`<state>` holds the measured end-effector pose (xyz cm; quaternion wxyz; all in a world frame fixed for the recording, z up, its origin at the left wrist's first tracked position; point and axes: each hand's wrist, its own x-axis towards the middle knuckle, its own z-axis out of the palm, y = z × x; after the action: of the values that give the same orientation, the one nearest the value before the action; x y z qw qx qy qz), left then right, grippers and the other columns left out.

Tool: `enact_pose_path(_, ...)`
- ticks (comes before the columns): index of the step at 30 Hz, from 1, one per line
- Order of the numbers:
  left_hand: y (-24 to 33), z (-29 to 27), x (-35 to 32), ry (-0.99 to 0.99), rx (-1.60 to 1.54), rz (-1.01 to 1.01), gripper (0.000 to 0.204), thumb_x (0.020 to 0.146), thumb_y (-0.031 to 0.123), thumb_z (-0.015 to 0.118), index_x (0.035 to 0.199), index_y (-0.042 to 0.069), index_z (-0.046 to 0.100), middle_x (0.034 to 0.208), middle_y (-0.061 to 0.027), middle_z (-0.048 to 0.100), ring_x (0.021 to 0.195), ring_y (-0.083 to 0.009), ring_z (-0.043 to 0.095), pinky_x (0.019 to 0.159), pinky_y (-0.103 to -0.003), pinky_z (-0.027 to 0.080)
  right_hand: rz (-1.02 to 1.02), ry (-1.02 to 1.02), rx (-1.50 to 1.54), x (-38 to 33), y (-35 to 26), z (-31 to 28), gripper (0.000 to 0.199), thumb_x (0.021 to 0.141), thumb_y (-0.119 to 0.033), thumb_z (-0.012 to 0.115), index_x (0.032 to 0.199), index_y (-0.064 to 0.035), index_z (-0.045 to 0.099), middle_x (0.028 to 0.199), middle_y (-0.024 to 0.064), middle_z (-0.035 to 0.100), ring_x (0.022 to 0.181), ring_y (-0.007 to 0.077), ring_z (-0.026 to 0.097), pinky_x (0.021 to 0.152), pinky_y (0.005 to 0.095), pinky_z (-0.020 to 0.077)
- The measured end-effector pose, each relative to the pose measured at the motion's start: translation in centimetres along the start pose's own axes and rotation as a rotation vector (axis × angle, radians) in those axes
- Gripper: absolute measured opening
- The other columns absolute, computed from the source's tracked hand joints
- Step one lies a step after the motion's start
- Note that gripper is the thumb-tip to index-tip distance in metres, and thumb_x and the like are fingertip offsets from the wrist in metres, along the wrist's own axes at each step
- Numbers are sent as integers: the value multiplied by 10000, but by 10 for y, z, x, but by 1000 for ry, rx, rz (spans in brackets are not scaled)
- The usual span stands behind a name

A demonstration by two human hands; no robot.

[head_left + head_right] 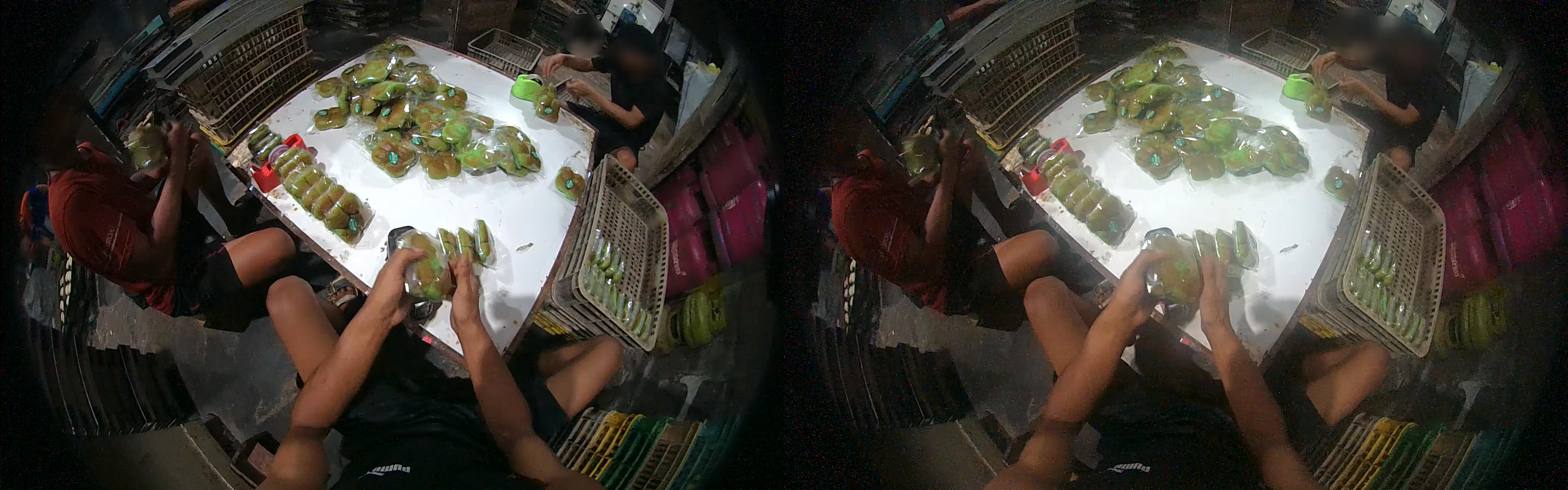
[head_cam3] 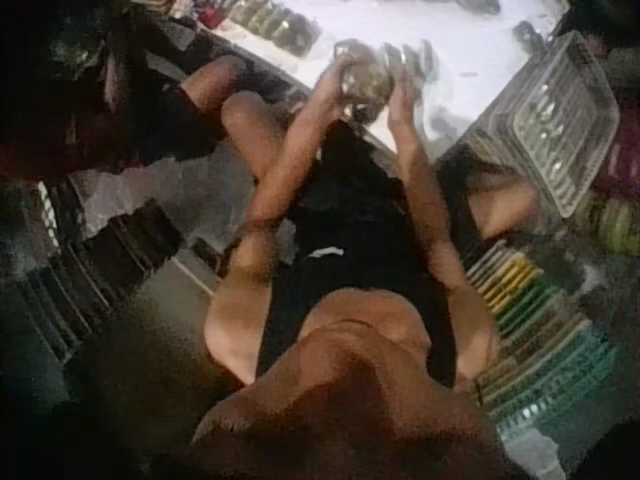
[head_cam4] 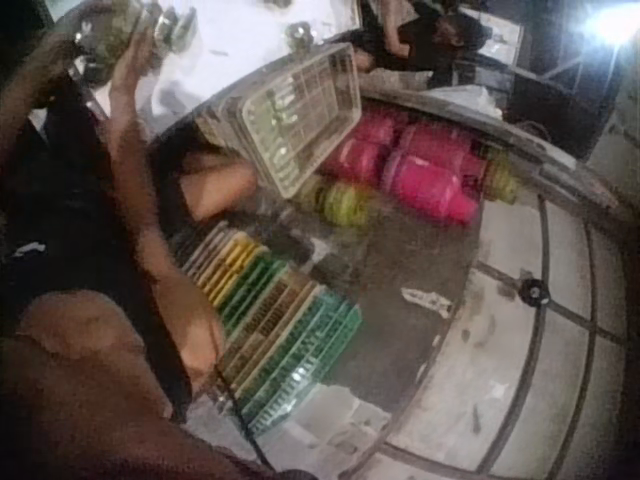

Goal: The person places green fruit into clear plastic bags, seals them with a handheld heat sealer, and stacks the finished packages on a table. Other workers are visible in the background performing similar packaging tasks.

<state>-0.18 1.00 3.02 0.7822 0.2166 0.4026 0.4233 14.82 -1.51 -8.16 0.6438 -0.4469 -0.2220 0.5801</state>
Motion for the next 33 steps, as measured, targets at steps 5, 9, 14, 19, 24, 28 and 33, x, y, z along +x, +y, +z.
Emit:
enact_pose_path(5, 8, -14, 14, 72, 64, 251, 337, 928, 278, 583, 1198, 78, 565, 1118, -63, 573, 1039, -217, 564, 873, -415, 484, -63, -30, -1053, 12, 56, -32, 233, 881, -242, 745, 923, -16, 709, 770, 34, 640, 749, 118, 586, 683, 279, 467)
enact_pose_path(9, 19, -22, 9, 29, -28, 215, 480, 920, 240, 625, 1328, 30, 483, 1211, -95, 570, 1116, -219, 553, 944, -383, 461, -51, -263, -945, -27, -10, 11, 273, 858, -291, 741, 884, -19, 731, 770, 100, 647, 749, 203, 608, 696, 347, 470)
enact_pose_path(14, 16, -16, 4, -85, 93, 169, 527, 891, 182, 663, 1349, 3, 473, 1207, -97, 592, 1096, -207, 571, 955, -355, 456, 61, -424, -1370, -29, -23, -29, 329, 878, -343, 699, 853, -16, 719, 752, 166, 657, 744, 281, 648, 706, 399, 488)
enact_pose_path(19, 1, -10, -2, -235, 511, 136, 652, 810, 117, 691, 1396, -1, 433, 1212, -115, 588, 1114, -202, 564, 957, -320, 449, -17, -276, -1183, -31, -74, -31, 400, 898, -366, 689, 752, 6, 669, 699, 132, 632, 636, 178, 573, 614, 346, 449)
enact_pose_path(24, -22, -7, 2, -329, 742, 170, 684, 802, 102, 656, 1429, 8, 401, 1207, -126, 577, 1082, -207, 554, 958, -312, 441, -201, -567, -794, -44, -138, 21, 295, 901, -257, 730, 762, -7, 659, 625, 1, 581, 603, 67, 499, 559, 276, 398)
enact_pose_path(28, -15, 4, -2, -485, 677, -15, 640, 811, 52, 629, 1407, -15, 408, 1219, -118, 577, 1099, -202, 548, 956, -309, 441, 135, -303, -1255, -17, -131, -1, 371, 840, -322, 792, 733, -4, 637, 657, -11, 566, 651, 74, 522, 611, 256, 411)
enact_pose_path(33, -14, 25, -13, -229, 309, -303, 562, 1037, 445, 446, 1294, -47, 532, 1181, -139, 620, 1088, -190, 602, 931, -352, 503, -234, -416, -673, -26, -97, -40, 611, 709, -260, 896, 1199, -12, 627, 1119, 110, 630, 1054, 184, 598, 939, 328, 473)
